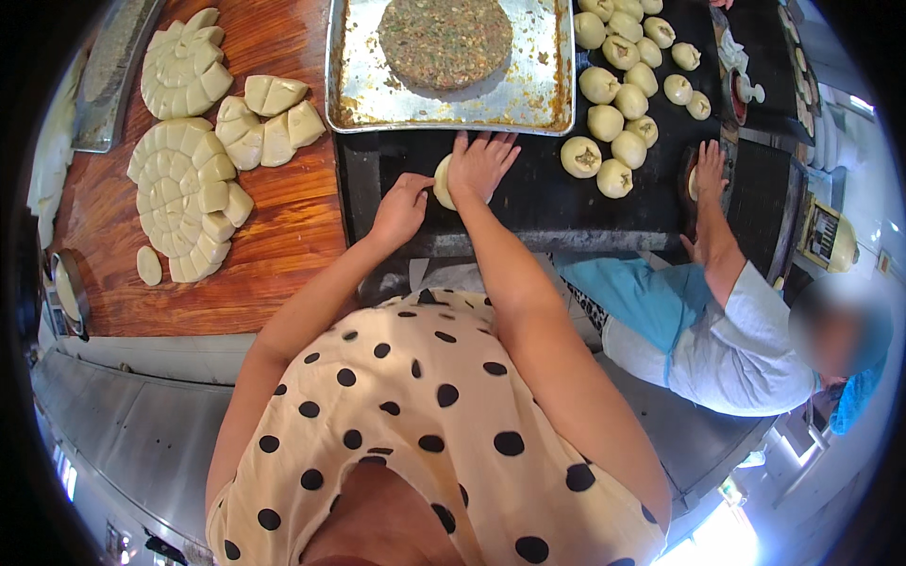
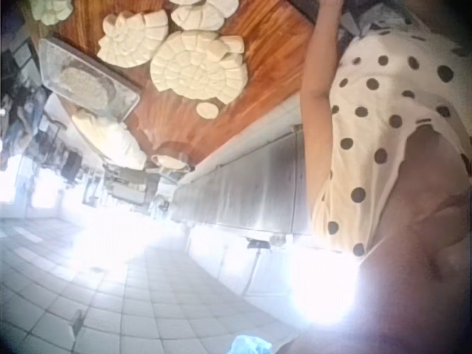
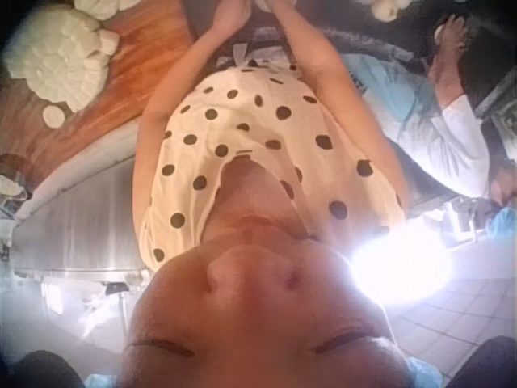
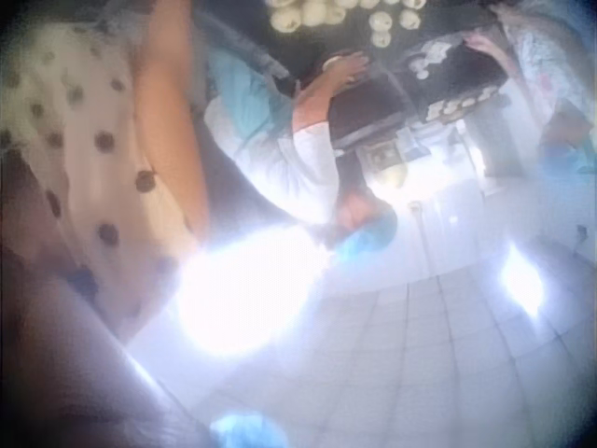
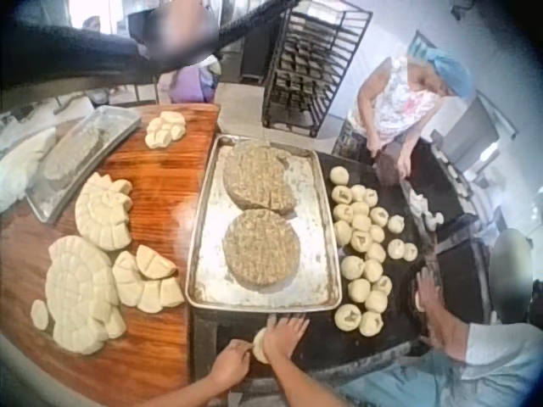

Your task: The person takes pieces of dough and fills them with a meat mixture, shaping them into rounds on a prep table.

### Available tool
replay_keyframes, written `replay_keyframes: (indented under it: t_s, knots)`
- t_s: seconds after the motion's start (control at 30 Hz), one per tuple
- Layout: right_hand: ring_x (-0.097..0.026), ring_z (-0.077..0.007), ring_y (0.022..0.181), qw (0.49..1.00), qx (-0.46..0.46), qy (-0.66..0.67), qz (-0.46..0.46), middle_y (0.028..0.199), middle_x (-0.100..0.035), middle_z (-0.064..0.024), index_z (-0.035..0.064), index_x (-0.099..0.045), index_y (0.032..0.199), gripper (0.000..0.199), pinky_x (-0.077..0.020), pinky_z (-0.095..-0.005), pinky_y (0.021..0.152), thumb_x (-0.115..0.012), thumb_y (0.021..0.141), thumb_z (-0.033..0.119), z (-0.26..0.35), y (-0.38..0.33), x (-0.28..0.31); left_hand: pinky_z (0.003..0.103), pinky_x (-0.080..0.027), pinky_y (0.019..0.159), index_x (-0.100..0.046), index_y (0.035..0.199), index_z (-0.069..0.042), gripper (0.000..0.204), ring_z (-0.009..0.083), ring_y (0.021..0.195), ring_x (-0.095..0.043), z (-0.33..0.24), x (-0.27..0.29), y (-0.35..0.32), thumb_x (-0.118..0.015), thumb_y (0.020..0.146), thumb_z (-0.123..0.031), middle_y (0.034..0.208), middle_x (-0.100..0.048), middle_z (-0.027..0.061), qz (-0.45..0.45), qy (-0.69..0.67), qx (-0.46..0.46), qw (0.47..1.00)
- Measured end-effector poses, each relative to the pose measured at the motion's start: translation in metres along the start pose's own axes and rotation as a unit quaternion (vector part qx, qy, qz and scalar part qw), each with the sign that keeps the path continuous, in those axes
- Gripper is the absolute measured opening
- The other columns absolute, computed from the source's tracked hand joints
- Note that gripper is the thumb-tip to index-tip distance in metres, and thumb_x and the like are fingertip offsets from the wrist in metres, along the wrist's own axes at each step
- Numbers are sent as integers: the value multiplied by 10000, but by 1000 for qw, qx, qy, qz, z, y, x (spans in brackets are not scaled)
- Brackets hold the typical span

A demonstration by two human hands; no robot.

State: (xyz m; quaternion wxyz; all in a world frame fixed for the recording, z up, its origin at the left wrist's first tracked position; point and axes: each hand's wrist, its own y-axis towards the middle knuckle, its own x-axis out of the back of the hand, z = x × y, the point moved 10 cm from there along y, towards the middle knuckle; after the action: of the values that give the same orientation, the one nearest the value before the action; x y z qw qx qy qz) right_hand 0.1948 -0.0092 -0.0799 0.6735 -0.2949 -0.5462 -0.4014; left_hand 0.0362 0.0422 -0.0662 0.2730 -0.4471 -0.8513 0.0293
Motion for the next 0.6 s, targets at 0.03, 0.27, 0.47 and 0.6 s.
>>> replay_keyframes:
  t_s: [0.03, 0.27, 0.47, 0.6]
  knots:
    - [-211, -420, 1448, 999, -17, 33, -13, 1505, -304, -314, -124, -329, 1418, 744, -101, -534, 1193, -449, 962, 452, -2, -1, 0, 400, -488, 889, -628, 1181, -13, 289, 346, 1016, -616, 6, 2, 1, -530, 909, -23, 1112, -608, 181, -11, -13, -7, 1000]
    - [-214, -410, 1448, 999, -4, -33, -36, 1495, -326, -307, -135, -386, 1381, 681, -118, -518, 1194, -477, 957, 391, 30, -13, 16, 382, -505, 889, -599, 1217, 22, 356, 335, 993, -635, 28, -6, -7, -509, 874, 55, 1129, -605, 213, -3, -113, 33, 993]
    - [-219, -411, 1445, 990, 63, 120, 29, 1508, -305, -298, -89, -387, 1401, 633, -136, -500, 1193, -478, 975, 371, -14, -20, 14, 427, -273, 1152, -371, 1440, 20, 602, 334, 1375, -372, -32, 1, -8, -588, 920, -190, 1466, -391, 224, 59, 139, -162, 975]
    - [-241, -408, 1438, 996, 30, 74, -44, 1513, -304, -294, -88, -384, 1408, 645, -145, -500, 1191, -475, 974, 381, -19, -30, 17, 453, -88, 1218, -223, 1502, 55, 847, 318, 1488, -156, -32, -29, -18, -559, 922, -465, 1583, -197, 215, 133, 277, -235, 922]
